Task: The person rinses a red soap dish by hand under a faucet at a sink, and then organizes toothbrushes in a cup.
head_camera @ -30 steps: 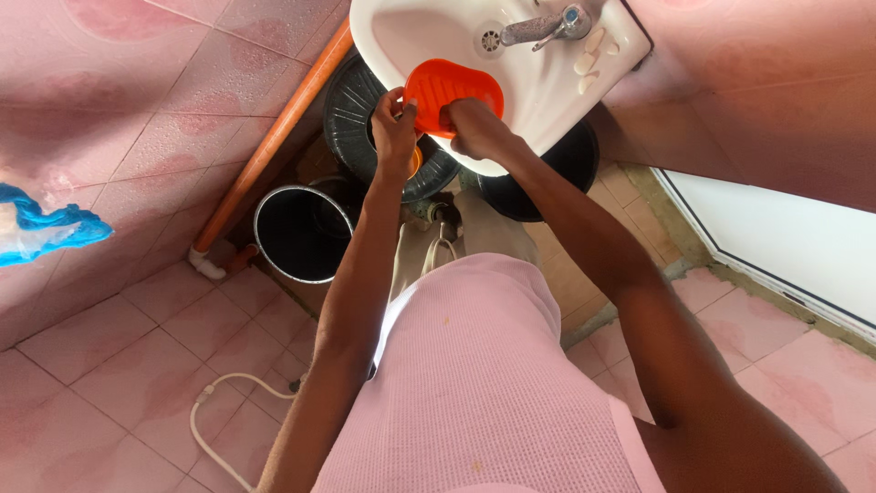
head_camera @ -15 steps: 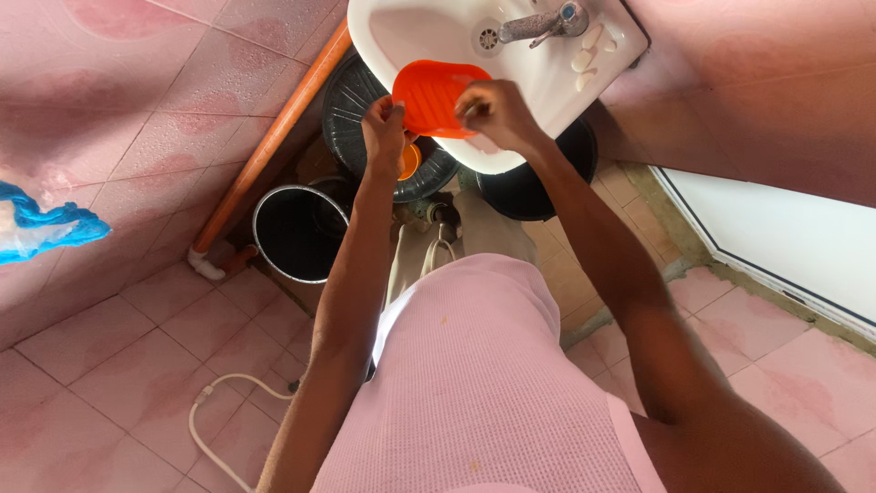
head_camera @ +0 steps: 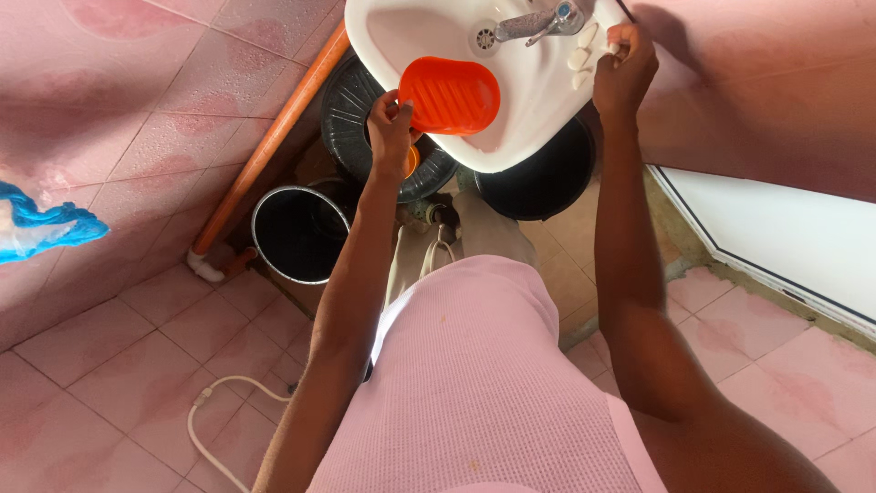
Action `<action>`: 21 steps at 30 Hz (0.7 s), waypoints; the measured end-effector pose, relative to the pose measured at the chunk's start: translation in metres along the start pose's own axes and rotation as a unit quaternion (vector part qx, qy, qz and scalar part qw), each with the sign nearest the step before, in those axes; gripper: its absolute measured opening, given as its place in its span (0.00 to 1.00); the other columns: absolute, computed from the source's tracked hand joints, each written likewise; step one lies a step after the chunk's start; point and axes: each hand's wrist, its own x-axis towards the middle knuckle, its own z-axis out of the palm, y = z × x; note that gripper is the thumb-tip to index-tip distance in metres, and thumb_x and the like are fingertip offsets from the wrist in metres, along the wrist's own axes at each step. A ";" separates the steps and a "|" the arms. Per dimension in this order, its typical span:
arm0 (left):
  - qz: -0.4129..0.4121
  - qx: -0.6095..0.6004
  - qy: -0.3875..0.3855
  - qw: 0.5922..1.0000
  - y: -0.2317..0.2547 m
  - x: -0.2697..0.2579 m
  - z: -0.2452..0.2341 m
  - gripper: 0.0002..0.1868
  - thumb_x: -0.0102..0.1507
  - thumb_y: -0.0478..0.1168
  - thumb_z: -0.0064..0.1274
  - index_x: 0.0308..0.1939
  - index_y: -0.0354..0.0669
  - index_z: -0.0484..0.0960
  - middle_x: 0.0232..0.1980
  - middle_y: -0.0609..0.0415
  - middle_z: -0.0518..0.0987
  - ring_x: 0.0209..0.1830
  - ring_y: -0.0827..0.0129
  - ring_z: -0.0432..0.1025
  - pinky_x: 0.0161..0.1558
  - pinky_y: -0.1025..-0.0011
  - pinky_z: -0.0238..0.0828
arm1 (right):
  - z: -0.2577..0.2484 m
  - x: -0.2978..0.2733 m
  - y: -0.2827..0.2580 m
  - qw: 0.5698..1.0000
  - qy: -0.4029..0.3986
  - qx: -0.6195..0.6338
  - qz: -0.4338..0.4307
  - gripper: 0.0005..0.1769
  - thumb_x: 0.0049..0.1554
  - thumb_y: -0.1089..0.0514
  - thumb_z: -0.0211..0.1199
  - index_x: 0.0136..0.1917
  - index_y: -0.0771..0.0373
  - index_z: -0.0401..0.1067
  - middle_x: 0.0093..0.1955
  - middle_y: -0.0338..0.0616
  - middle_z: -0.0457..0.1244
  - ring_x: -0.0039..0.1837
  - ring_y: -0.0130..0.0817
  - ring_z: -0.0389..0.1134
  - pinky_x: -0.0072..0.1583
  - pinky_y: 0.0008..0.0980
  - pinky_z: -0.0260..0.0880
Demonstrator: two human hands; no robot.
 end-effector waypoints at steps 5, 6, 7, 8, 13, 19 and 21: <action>0.004 -0.010 -0.003 1.000 -0.003 -0.002 0.004 0.22 0.69 0.39 0.50 0.65 0.35 0.69 0.53 0.47 0.76 0.53 0.63 0.77 0.53 0.61 0.83 | -0.003 0.001 0.007 1.000 0.009 -0.017 -0.016 0.23 0.52 0.81 0.54 0.57 0.66 0.74 0.53 0.45 0.69 0.55 0.33 0.71 0.55 0.30 0.71; 0.005 -0.016 -0.004 1.000 -0.003 -0.002 0.004 0.22 0.69 0.39 0.50 0.65 0.35 0.70 0.53 0.47 0.76 0.53 0.63 0.76 0.53 0.61 0.83 | -0.003 0.001 0.004 0.999 0.014 0.017 -0.024 0.25 0.52 0.82 0.53 0.58 0.66 0.74 0.56 0.46 0.70 0.61 0.35 0.74 0.61 0.33 0.73; 0.005 -0.017 -0.003 1.000 -0.004 -0.003 0.004 0.22 0.69 0.39 0.50 0.65 0.35 0.70 0.53 0.47 0.76 0.53 0.63 0.76 0.53 0.61 0.83 | -0.003 0.001 -0.002 0.999 0.013 0.017 -0.025 0.25 0.52 0.82 0.53 0.58 0.66 0.74 0.56 0.46 0.70 0.61 0.35 0.74 0.61 0.33 0.73; 0.012 -0.014 -0.001 1.000 -0.005 -0.003 0.003 0.22 0.69 0.39 0.51 0.65 0.35 0.70 0.53 0.48 0.76 0.52 0.64 0.76 0.52 0.62 0.83 | -0.003 -0.001 -0.010 0.999 0.031 0.000 -0.024 0.25 0.51 0.81 0.54 0.58 0.66 0.73 0.57 0.46 0.69 0.61 0.35 0.72 0.60 0.34 0.73; 0.035 -0.032 -0.005 0.999 -0.006 -0.009 0.001 0.22 0.69 0.40 0.51 0.65 0.35 0.71 0.51 0.48 0.76 0.49 0.64 0.76 0.51 0.63 0.84 | 0.006 -0.024 -0.055 0.996 0.056 -0.054 0.043 0.20 0.53 0.76 0.57 0.56 0.61 0.72 0.59 0.43 0.67 0.60 0.33 0.70 0.55 0.31 0.73; 0.097 -0.059 -0.012 0.993 0.006 -0.022 0.005 0.24 0.65 0.39 0.58 0.62 0.31 0.72 0.51 0.49 0.74 0.51 0.68 0.76 0.54 0.65 0.85 | 0.049 -0.080 -0.084 0.992 0.048 0.099 0.052 0.08 0.64 0.72 0.59 0.54 0.63 0.72 0.56 0.44 0.69 0.57 0.34 0.70 0.57 0.33 0.73; 0.108 -0.061 -0.017 0.992 0.013 -0.025 0.008 0.22 0.65 0.39 0.61 0.59 0.29 0.76 0.49 0.46 0.77 0.47 0.68 0.76 0.52 0.66 0.83 | 0.067 -0.094 -0.092 0.991 -0.021 0.123 0.040 0.07 0.65 0.70 0.60 0.55 0.62 0.71 0.56 0.44 0.68 0.54 0.32 0.71 0.52 0.31 0.73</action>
